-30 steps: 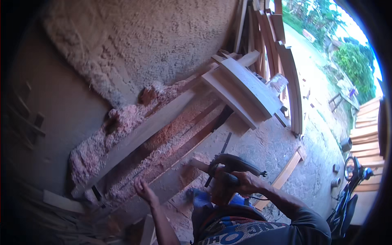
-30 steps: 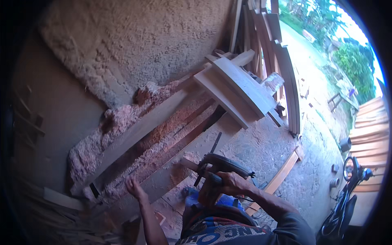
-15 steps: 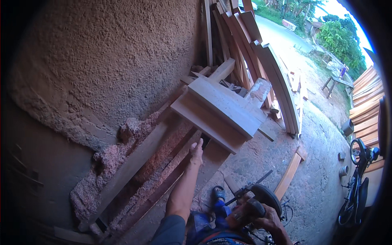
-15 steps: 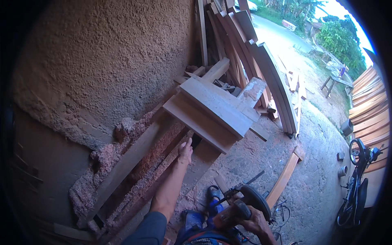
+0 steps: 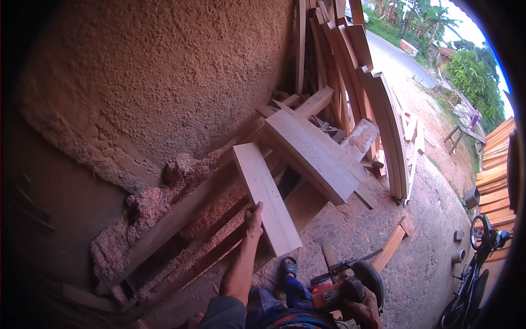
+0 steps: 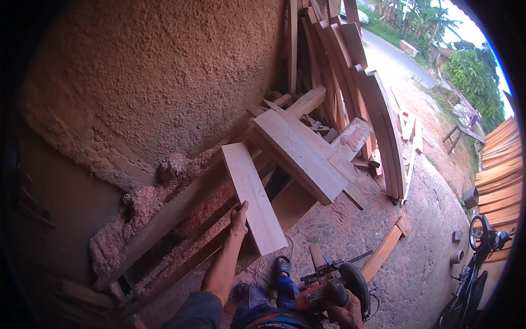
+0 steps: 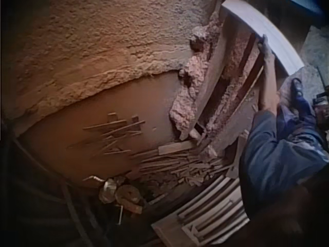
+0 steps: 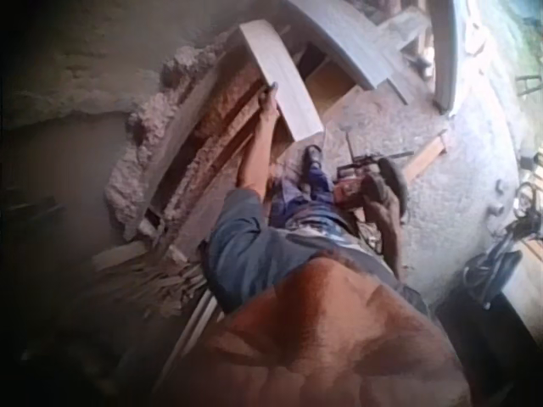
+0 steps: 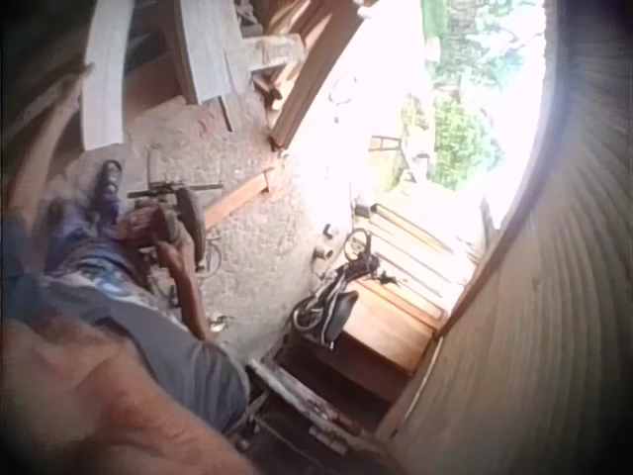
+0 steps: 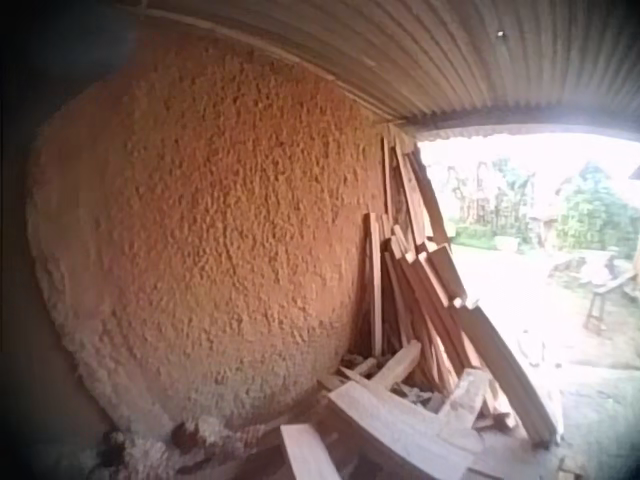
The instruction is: The person uses a handheld circular saw to cut a long wooden plank into shorter pieces. They repeatedly position the plank, make cuts, and move the cut pieces aside. The work area is covered in sawdust, and additional wood pieces are stacked nearby.
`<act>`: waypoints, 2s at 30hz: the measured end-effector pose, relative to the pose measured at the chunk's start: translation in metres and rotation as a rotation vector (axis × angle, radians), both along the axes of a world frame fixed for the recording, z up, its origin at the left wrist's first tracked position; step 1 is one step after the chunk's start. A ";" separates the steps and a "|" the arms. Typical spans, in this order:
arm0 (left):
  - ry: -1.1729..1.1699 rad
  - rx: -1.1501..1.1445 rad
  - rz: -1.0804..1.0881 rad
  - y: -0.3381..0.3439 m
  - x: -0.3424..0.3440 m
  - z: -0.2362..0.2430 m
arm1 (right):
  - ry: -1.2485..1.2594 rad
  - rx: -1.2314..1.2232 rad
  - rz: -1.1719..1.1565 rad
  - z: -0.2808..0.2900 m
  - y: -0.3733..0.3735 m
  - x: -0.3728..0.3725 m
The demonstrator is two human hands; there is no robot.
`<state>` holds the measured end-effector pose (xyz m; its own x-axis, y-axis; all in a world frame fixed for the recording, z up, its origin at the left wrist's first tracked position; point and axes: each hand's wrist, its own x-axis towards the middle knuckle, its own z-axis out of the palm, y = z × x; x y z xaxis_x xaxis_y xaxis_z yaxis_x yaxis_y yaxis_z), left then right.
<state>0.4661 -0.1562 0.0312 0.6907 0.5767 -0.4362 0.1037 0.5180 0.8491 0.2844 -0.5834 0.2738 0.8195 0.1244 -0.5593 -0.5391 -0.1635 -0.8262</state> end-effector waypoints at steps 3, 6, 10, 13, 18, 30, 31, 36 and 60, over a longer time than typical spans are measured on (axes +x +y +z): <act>-0.079 0.080 0.049 0.053 -0.121 -0.009 | 0.002 -0.127 0.108 0.025 0.026 0.013; 0.170 0.285 0.189 0.079 -0.260 -0.009 | -0.071 -0.042 0.248 0.071 0.081 0.016; 0.245 0.318 0.535 0.084 -0.411 -0.015 | -0.148 -0.044 0.427 0.061 0.099 0.009; 0.252 0.313 0.793 0.071 -0.498 -0.001 | -0.205 -0.052 0.577 0.065 0.134 -0.001; 0.233 0.040 1.051 0.048 -0.610 -0.027 | -0.305 -0.004 0.862 0.078 0.200 -0.021; 1.321 0.113 0.881 0.076 -0.532 0.064 | -0.352 0.247 1.398 0.083 0.321 -0.055; 1.288 0.117 0.950 0.072 -0.533 0.059 | -0.377 0.246 1.468 0.081 0.326 -0.050; 0.386 0.134 1.303 0.022 -0.594 -0.038 | -0.252 0.302 1.666 0.082 0.346 -0.035; 0.662 0.297 1.545 0.118 -0.566 0.006 | -0.794 0.319 2.008 0.053 0.407 0.035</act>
